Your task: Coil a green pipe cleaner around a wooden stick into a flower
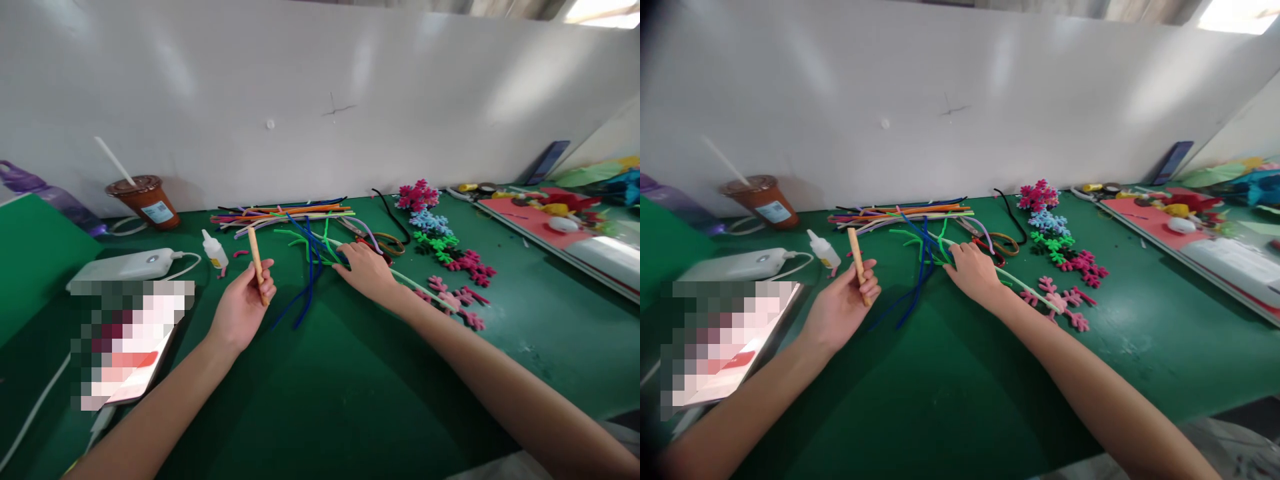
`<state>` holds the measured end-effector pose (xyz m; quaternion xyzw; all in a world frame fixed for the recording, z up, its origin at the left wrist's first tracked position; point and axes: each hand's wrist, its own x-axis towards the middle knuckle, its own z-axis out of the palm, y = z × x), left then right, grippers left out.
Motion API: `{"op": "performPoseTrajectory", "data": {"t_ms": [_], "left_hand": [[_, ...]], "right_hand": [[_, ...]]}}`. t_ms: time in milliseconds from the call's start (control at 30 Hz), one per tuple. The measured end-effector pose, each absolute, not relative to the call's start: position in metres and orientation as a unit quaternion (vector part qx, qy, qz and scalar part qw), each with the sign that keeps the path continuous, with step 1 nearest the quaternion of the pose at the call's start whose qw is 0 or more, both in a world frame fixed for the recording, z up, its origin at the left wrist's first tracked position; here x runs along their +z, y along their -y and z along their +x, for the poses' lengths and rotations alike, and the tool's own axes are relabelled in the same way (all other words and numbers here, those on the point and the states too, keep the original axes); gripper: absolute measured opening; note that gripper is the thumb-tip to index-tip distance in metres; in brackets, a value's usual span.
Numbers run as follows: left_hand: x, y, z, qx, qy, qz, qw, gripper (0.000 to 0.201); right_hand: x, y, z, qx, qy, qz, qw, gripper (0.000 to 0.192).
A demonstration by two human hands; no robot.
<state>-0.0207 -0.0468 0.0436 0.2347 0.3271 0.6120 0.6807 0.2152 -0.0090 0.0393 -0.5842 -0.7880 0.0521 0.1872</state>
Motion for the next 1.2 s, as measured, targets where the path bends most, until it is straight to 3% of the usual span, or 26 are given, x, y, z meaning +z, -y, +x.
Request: {"op": "performPoseTrajectory", "data": {"t_ms": [200, 400, 633, 767, 1000, 1200], "left_hand": [[0.042, 0.047, -0.022, 0.607, -0.324, 0.236, 0.687, 0.024], [0.041, 0.047, -0.021, 0.603, -0.322, 0.236, 0.691, 0.022], [0.041, 0.048, -0.020, 0.596, -0.323, 0.248, 0.692, 0.022], [0.041, 0.048, -0.019, 0.591, -0.327, 0.247, 0.695, 0.022], [0.041, 0.049, -0.020, 0.584, -0.334, 0.256, 0.694, 0.021], [0.041, 0.048, -0.021, 0.584, -0.335, 0.259, 0.692, 0.021]], "right_hand": [[0.032, -0.010, 0.215, 0.130, 0.759, -0.592, 0.237, 0.033], [0.038, -0.020, 0.226, 0.226, 0.714, -0.574, 0.330, 0.026], [0.064, -0.009, 0.228, 0.474, 0.550, -0.375, 0.576, 0.020], [0.075, 0.000, 0.227, 0.519, 0.532, -0.323, 0.586, 0.017], [0.093, 0.010, 0.232, 0.426, 0.562, -0.347, 0.619, 0.016], [0.092, 0.013, 0.231, 0.498, 0.554, -0.317, 0.587, 0.015]]}}
